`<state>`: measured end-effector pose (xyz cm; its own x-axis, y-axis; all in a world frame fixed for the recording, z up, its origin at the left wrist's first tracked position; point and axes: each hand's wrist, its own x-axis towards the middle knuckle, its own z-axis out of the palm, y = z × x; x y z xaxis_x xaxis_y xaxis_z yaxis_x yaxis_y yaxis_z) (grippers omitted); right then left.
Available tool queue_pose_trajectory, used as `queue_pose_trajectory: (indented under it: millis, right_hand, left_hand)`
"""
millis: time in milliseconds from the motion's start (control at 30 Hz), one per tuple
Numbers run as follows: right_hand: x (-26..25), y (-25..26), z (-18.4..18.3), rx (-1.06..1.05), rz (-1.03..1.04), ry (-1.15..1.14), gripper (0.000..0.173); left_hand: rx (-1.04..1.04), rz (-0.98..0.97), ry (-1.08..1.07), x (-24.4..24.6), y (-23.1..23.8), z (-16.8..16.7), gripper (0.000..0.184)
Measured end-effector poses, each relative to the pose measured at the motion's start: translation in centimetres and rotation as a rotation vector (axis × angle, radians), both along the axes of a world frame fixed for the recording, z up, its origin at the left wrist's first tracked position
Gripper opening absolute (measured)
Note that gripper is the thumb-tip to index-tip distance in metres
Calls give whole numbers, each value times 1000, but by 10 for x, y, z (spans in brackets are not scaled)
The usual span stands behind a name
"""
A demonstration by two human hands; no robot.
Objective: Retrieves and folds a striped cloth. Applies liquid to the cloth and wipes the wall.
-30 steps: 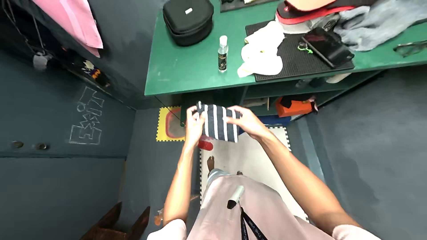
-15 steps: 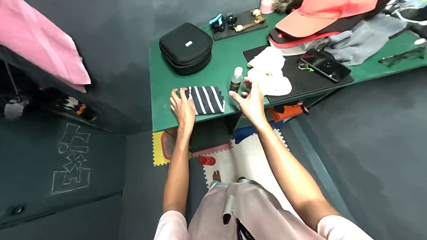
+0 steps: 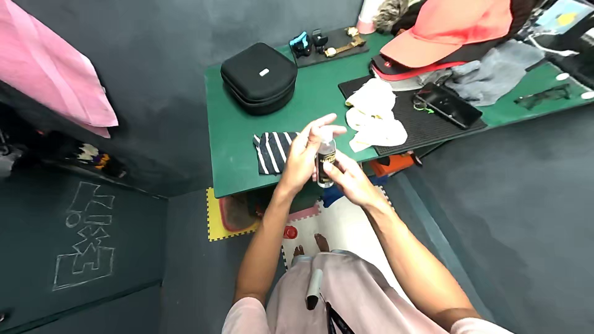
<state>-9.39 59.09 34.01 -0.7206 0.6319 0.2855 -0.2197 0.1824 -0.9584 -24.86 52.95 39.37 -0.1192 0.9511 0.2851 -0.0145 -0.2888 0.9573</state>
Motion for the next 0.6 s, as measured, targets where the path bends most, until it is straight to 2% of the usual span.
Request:
queue_pose_trajectory:
  millis: [133,267,400,433,600]
  right_hand:
    - [2,-1,-9,-91,37,37,31]
    - [2,-1,-13,31,-82,-70,36]
    - [-2,0,-20,164,-135,-153,51]
    - [-3,1,-21,182,-136,-158,50]
    - [4,16,-18,307,-72,-172,50]
  left_hand:
    - [-45,-68,-158,12,5,-9,52]
    - [12,19,-195,21,11,-18,49]
    - [10,159,-260,31,19,-24,55]
    - [4,164,-277,32,20,-23,55]
    - [-33,-45,-336,15,17,-12,51]
